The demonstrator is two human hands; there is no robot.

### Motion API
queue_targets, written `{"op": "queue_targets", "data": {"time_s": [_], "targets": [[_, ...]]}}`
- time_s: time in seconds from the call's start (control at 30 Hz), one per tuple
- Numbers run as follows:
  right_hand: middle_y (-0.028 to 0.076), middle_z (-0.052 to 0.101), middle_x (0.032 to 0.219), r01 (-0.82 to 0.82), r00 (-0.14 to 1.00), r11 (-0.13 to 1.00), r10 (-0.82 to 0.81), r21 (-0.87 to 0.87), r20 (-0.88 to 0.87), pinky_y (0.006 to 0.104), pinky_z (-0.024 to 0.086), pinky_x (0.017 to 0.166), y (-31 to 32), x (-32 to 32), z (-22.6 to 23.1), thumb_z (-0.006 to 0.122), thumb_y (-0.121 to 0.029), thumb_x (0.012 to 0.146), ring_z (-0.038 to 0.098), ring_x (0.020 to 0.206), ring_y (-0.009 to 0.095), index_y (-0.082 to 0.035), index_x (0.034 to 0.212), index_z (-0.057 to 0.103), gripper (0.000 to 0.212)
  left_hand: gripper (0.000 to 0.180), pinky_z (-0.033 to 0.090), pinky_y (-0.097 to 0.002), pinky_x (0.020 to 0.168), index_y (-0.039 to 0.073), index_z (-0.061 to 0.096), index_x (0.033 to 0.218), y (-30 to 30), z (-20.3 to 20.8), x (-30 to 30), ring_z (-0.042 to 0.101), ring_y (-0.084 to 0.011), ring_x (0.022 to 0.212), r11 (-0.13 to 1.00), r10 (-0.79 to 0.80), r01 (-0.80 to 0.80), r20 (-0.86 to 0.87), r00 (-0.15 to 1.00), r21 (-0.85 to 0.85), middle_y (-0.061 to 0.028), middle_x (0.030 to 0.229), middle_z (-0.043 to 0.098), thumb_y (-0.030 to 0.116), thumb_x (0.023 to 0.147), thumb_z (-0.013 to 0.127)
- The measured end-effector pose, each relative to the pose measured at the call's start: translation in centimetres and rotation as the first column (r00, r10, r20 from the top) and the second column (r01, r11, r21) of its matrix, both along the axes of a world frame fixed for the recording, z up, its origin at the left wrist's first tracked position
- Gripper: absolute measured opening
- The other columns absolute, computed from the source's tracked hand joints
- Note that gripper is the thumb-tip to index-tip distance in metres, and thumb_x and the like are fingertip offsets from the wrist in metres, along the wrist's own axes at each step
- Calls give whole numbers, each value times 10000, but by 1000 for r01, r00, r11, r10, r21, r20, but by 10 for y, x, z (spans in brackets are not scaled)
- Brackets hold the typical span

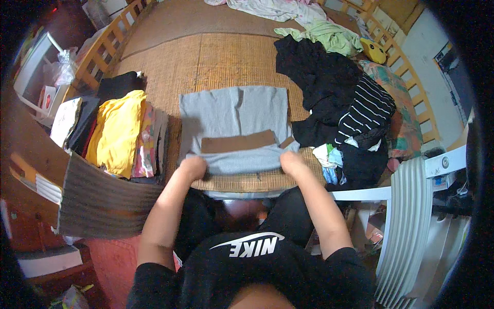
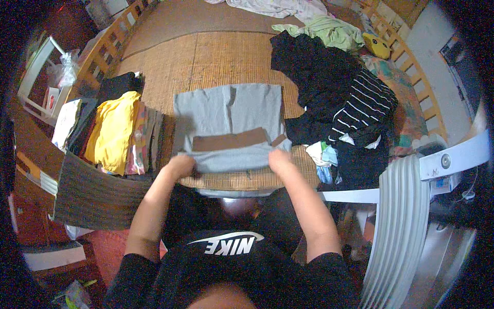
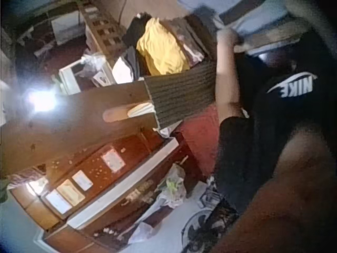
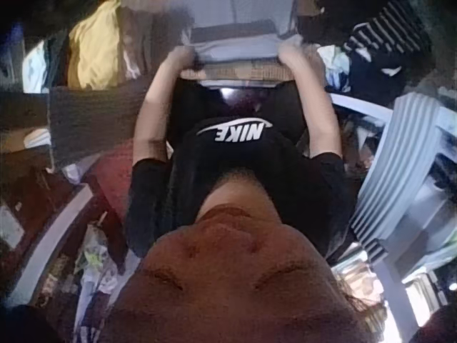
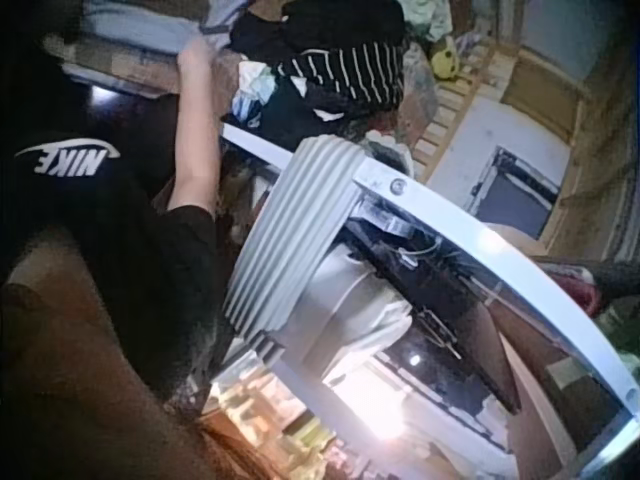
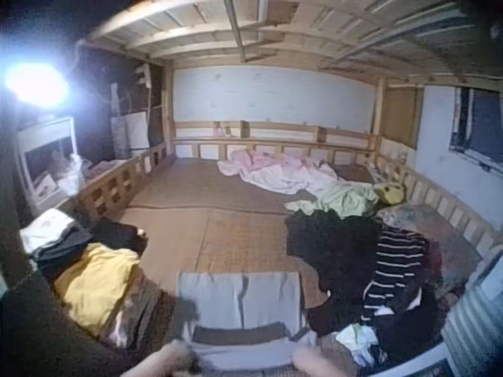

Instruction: The person folds a yellow t-shirt, a grey t-shirt, a black and white striped shirt, and a black shirt on a tatami mat. Each item is smoothed, folded into a compact rectangle, and placed on a growing stack to the left.

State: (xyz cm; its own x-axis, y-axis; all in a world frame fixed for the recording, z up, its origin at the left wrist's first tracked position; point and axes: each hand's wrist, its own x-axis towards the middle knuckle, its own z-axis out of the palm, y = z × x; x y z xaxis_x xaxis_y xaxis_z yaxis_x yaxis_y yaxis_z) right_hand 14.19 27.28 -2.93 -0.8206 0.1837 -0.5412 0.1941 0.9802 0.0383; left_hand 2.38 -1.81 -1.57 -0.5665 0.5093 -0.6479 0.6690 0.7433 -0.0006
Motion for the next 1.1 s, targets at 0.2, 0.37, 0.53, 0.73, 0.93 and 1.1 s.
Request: {"op": "queue_targets", "data": {"time_s": [0.2,0.37,0.53,0.73,0.93,1.1], "targets": [[167,588,1030,64,992,912,-102,-404,-73,369,460,781,58,-36,14,624,-256,721,574,931,304,-15,1011,586,378,339,475,-379,741,40,627,940,-14,9,-49,607,-316,816,849,231,-323,256,939,418,-186,845,621,278,699,633],[215,542,1079,470,614,810,-585,-351,-530,407,407,855,99,-137,-26,604,-259,765,528,964,370,4,1102,501,440,425,448,-427,768,27,460,1123,1,-74,-166,543,-375,908,472,702,-265,-176,690,841,-259,996,549,185,751,592],[211,576,991,520,536,819,-533,-242,-655,445,431,787,129,-201,-85,569,-261,792,554,921,355,-23,1020,505,336,306,431,-445,773,56,500,1068,34,-83,-214,549,-365,880,535,740,-329,-244,626,778,-226,961,565,204,802,534],[138,618,835,560,473,821,-425,-109,-772,473,450,650,132,-217,-114,433,-195,856,597,790,332,-78,917,478,140,117,422,-456,661,96,543,845,-21,-134,-257,538,-353,770,471,824,-199,-348,447,859,-155,805,574,198,808,498],[170,592,871,506,587,862,-367,-27,-722,452,457,660,141,-221,-100,491,-254,846,577,833,334,-43,880,477,214,157,427,-436,679,108,528,919,-8,-117,-255,550,-353,783,490,812,-250,-333,479,835,-148,837,589,228,821,509],[188,500,1041,347,494,938,-175,8,-851,449,396,813,128,-233,-92,546,-247,809,485,963,358,-50,951,487,250,230,437,-434,696,94,509,940,-5,-110,-256,564,-357,843,453,824,-211,-317,470,866,-167,863,604,303,848,477]]}}
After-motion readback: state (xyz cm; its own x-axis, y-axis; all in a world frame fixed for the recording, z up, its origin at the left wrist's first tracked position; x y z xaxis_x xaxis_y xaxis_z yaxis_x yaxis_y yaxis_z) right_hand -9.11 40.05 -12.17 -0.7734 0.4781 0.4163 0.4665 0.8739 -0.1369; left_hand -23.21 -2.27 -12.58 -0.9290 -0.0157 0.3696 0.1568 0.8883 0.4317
